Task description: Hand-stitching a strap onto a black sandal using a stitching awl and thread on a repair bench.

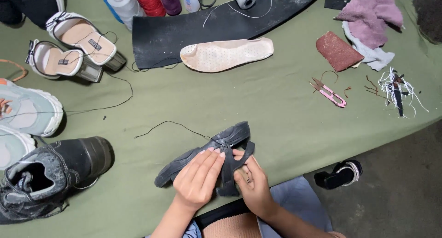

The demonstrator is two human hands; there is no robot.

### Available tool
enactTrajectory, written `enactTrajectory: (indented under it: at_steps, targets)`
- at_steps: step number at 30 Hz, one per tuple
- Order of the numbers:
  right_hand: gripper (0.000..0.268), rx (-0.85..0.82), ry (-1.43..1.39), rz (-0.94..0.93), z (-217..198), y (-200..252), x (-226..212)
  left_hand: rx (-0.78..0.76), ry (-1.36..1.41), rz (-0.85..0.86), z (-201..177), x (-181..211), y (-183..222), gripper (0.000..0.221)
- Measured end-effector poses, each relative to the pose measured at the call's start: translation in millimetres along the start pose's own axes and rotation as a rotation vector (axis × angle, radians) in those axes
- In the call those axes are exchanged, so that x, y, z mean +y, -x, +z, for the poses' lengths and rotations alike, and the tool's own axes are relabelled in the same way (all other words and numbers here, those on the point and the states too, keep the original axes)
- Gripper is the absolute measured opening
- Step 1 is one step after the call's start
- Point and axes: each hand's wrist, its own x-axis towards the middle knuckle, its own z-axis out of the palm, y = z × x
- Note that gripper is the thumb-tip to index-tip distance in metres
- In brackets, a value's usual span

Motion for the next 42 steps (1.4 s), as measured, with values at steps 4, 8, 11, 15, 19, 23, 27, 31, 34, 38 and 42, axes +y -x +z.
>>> enactTrajectory:
  at_steps: [4,8,11,15,19,23,27,31,34,38,42]
  targets:
    - [0.042,-0.012,-0.089,-0.018,7,2,4,-0.006,0.027,-0.002,-3,-5,2,0.020]
    - [0.045,-0.021,-0.110,0.098,5,10,14,-0.030,0.022,0.005,-4,-4,4,0.020]
    - [0.045,-0.021,-0.117,0.135,3,12,17,-0.040,0.029,0.000,-4,-4,4,0.022]
    - [0.041,0.013,-0.051,0.043,6,4,11,-0.082,0.060,-0.118,-6,-5,0,0.017]
    - [0.044,0.018,0.063,0.023,6,1,-3,-0.191,-0.026,-0.363,-7,3,-1,0.021]
    - [0.046,0.038,0.181,0.116,3,1,-6,-0.502,0.103,-0.475,-9,-4,-2,0.045]
    - [0.048,0.015,0.224,0.149,-1,7,10,-0.620,0.432,-0.600,-22,-19,-22,0.040]
    - [0.046,0.000,0.157,0.133,-2,7,8,-0.762,0.502,-0.769,-21,-41,-34,0.019]
    - [0.053,-0.010,0.219,0.134,-4,7,7,-0.981,0.466,-0.796,-17,-50,-41,0.009]
    - [0.046,-0.012,0.192,0.025,-3,2,-1,-0.973,0.424,-0.634,-10,-49,-38,0.014]
    - [0.039,-0.022,0.162,-0.085,-1,-2,-13,-0.900,0.400,-0.659,-5,-45,-33,0.016]
